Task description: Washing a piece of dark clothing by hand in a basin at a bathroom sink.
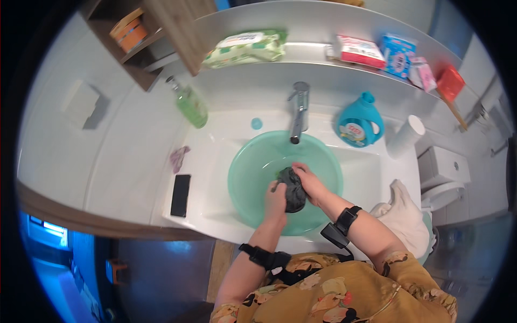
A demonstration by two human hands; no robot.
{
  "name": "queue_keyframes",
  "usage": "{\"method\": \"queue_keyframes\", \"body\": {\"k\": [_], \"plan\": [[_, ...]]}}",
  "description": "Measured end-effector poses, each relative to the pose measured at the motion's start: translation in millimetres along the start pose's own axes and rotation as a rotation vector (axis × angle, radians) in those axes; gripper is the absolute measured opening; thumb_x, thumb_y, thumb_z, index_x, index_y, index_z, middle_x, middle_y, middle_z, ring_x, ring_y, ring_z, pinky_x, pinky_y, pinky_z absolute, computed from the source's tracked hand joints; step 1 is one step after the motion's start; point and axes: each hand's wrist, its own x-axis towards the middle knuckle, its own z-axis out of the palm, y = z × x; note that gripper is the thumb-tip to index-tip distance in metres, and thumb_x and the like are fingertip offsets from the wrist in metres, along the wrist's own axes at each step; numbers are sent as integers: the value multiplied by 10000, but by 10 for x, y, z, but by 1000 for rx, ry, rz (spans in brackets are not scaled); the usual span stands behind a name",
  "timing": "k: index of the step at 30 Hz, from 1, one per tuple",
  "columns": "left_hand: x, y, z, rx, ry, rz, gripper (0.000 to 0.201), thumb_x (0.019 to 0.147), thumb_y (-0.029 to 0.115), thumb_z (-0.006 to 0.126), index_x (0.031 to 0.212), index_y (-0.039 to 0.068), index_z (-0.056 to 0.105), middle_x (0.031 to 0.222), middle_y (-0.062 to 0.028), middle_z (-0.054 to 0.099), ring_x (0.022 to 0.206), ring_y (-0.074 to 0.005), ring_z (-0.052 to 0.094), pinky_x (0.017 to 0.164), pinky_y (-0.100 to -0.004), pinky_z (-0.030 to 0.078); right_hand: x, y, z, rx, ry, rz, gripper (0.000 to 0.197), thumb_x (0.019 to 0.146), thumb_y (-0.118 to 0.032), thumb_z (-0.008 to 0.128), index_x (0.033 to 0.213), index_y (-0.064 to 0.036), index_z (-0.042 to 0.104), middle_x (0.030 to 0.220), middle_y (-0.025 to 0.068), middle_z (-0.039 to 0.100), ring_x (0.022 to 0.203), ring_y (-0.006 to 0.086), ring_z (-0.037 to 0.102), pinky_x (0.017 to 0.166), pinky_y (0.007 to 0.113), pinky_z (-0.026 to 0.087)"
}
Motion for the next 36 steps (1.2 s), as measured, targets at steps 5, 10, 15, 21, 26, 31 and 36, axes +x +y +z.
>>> {"method": "queue_keyframes", "body": {"k": [5, 10, 15, 21, 26, 31, 36], "plan": [[245, 9, -282, 427, -119, 421, 279, 791, 50, 527, 1063, -10, 534, 949, -77, 565, 867, -155, 556, 748, -278, 472, -315, -329, -58, 347, -396, 452, 436, 867, -374, 548, 1221, -133, 469, 1160, 101, 537, 1073, 204, 531, 916, 398, 434], [-57, 272, -30, -69, -317, 26, 379, 846, 231, 501, 1195, 85, 489, 1139, -82, 545, 1044, -229, 552, 880, -351, 469, -266, -293, 73, -72, 41, -214, 403, 752, -137, 637, 1127, -58, 511, 1037, 76, 578, 950, 194, 564, 819, 295, 466], [157, 35, -262, -545, -244, -194, 448, 907, 431, 356, 1231, 143, 471, 1222, -101, 509, 1097, -287, 527, 893, -454, 471, -411, -168, 257, -853, -75, -999, 416, 702, -86, 599, 1114, -111, 553, 1190, 151, 504, 1102, 320, 491, 950, 380, 394], [222, -284, -345, -260, -170, -300, 291, 917, 284, 442, 1156, 125, 485, 1133, -100, 530, 998, -236, 552, 787, -420, 513, -395, -198, 284, -1104, -66, -545, 270, 808, -217, 520, 1046, -109, 590, 1085, 158, 545, 1026, 343, 510, 903, 407, 399], [162, -165, -289, -112, -75, -142, 202, 872, 242, 495, 1035, 128, 531, 910, -50, 577, 785, -182, 569, 597, -373, 503, 12, 115, -51, -959, 67, -460, 252, 816, -193, 522, 1030, -75, 585, 1076, 165, 536, 976, 353, 510, 898, 411, 402], [329, -65, -303, -423, -269, -199, 274, 921, 335, 405, 1060, 139, 537, 962, -51, 597, 858, -198, 592, 654, -354, 522, -712, -269, 439, -1184, -183, -969, 236, 776, -184, 590, 992, -89, 586, 1171, 137, 482, 955, 334, 519, 842, 403, 455], [124, -107, -57, -206, -32, -363, 275, 918, 357, 406, 1026, 145, 545, 930, -46, 595, 812, -177, 577, 544, -314, 494, 294, -77, -123, -657, 60, -178, 239, 839, -272, 537, 988, -95, 599, 1036, 144, 552, 961, 287, 539, 813, 376, 459]]}}
